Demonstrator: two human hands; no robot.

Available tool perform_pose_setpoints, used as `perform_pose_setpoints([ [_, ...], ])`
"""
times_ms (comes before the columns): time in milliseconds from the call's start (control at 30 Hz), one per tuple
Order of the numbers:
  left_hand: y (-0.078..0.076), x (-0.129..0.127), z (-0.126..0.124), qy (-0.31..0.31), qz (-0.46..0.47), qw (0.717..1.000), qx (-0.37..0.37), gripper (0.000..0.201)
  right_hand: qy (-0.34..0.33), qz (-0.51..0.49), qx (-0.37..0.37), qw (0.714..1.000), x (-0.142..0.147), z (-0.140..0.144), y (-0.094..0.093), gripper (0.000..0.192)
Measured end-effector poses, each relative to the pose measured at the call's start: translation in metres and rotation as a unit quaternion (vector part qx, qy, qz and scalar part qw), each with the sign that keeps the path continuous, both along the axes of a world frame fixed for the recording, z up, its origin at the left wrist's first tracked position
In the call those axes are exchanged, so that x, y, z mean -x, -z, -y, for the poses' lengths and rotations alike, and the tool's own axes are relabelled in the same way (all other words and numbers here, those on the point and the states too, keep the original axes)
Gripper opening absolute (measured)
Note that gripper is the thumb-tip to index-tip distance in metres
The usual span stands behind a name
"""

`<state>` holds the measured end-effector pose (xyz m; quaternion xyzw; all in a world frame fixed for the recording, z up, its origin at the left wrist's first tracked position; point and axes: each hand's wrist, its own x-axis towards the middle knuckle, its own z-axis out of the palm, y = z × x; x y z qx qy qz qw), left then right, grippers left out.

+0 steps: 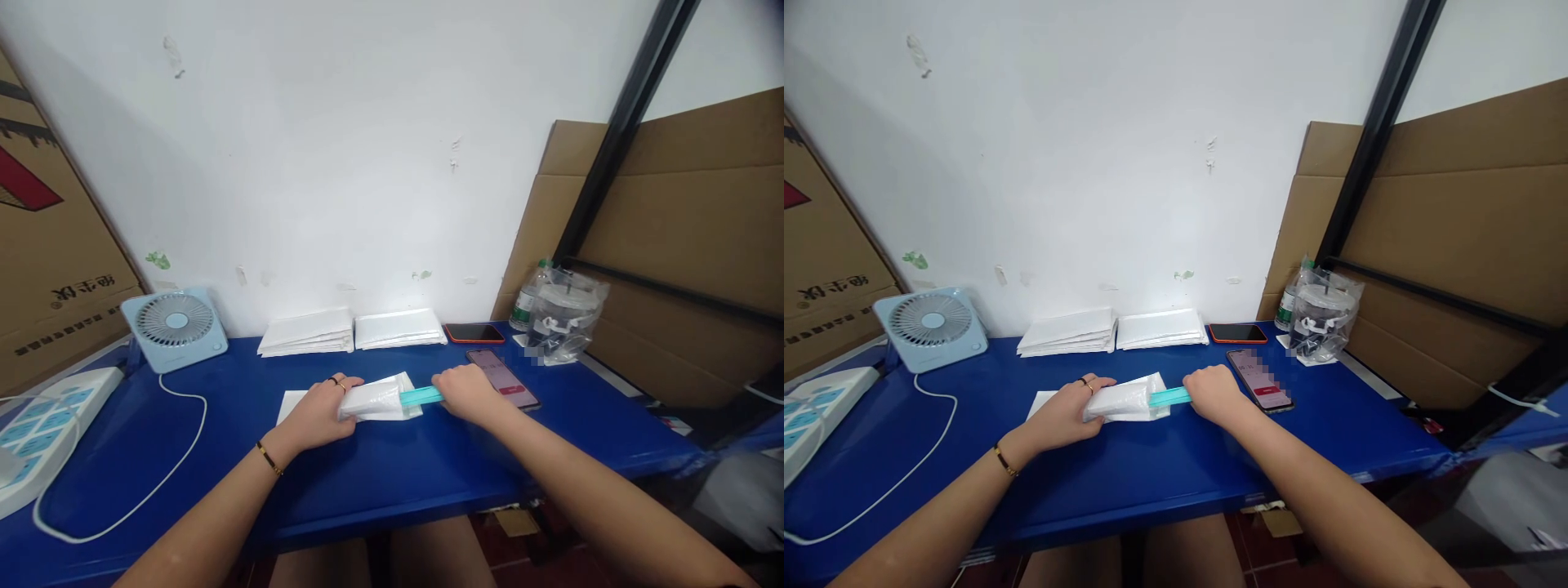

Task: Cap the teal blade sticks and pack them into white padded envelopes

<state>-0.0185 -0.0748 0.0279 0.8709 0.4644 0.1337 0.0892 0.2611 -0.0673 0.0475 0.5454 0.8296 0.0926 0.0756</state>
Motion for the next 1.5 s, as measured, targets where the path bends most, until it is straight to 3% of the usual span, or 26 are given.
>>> perform_pose_setpoints([
  [200,-0.002,-0.020,0.000,0.038,0.025,0.999,-0.011,0.042,-0.054,0.004,-0.025,0.998,0.025,-0.001,-0.008,0.019],
  [300,0.001,-0.032,0.001,0.037,0.009,0.999,-0.024,0.044,-0.065,0.001,-0.031,0.997,0.041,-0.002,-0.010,0.043],
  [433,0.007,-0.047,0.003,0.012,-0.036,0.998,-0.050,0.061,-0.086,0.001,-0.004,0.996,0.059,-0.004,-0.008,0.075],
  [567,0.012,-0.057,0.003,0.002,-0.087,0.994,-0.060,0.035,-0.104,-0.021,0.057,0.993,0.061,-0.007,-0.012,0.098],
  [667,0.013,-0.056,0.000,-0.004,-0.095,0.994,-0.052,0.021,-0.111,-0.133,0.099,0.980,0.040,-0.009,-0.018,0.104],
  [700,0.012,-0.055,-0.001,-0.009,-0.093,0.994,-0.050,0.019,-0.123,-0.200,0.109,0.966,0.031,-0.010,-0.017,0.104],
  [767,0.011,-0.052,-0.003,-0.017,-0.086,0.995,-0.045,0.018,-0.133,-0.358,0.154,0.911,0.015,-0.011,-0.010,0.097],
  [867,0.010,-0.052,-0.005,-0.020,-0.077,0.996,-0.035,0.018,0.001,-0.575,0.136,0.807,0.007,-0.011,0.017,0.059],
  [933,0.010,-0.054,-0.005,-0.020,-0.071,0.996,-0.041,0.024,0.088,-0.633,0.144,0.756,0.015,-0.010,0.038,0.068],
  [967,0.011,-0.055,-0.004,-0.019,-0.068,0.996,-0.048,0.032,0.111,-0.639,0.147,0.747,0.021,-0.010,0.046,0.071],
  [1067,0.014,-0.059,-0.003,-0.013,-0.061,0.996,-0.057,0.071,0.130,-0.594,0.140,0.781,0.042,-0.009,0.056,0.071],
  [1133,0.017,-0.059,-0.003,-0.002,-0.059,0.998,-0.035,0.093,0.109,-0.543,0.136,0.821,0.050,-0.008,0.053,0.068],
  [1200,0.017,-0.053,-0.002,0.009,-0.058,0.998,-0.013,0.106,0.095,-0.513,0.122,0.844,0.048,-0.006,0.047,0.065],
  [1333,0.014,-0.017,-0.001,0.018,-0.070,0.997,0.034,0.117,0.097,-0.536,0.056,0.837,0.015,0.000,0.034,0.054],
  [1400,0.014,0.011,0.000,-0.022,-0.082,0.993,0.077,0.118,0.027,-0.506,0.113,0.855,-0.006,0.002,0.029,0.058],
  [1500,0.020,0.048,0.002,-0.093,-0.078,0.988,0.100,0.113,-0.058,-0.456,0.215,0.862,-0.024,-0.002,0.023,0.082],
])
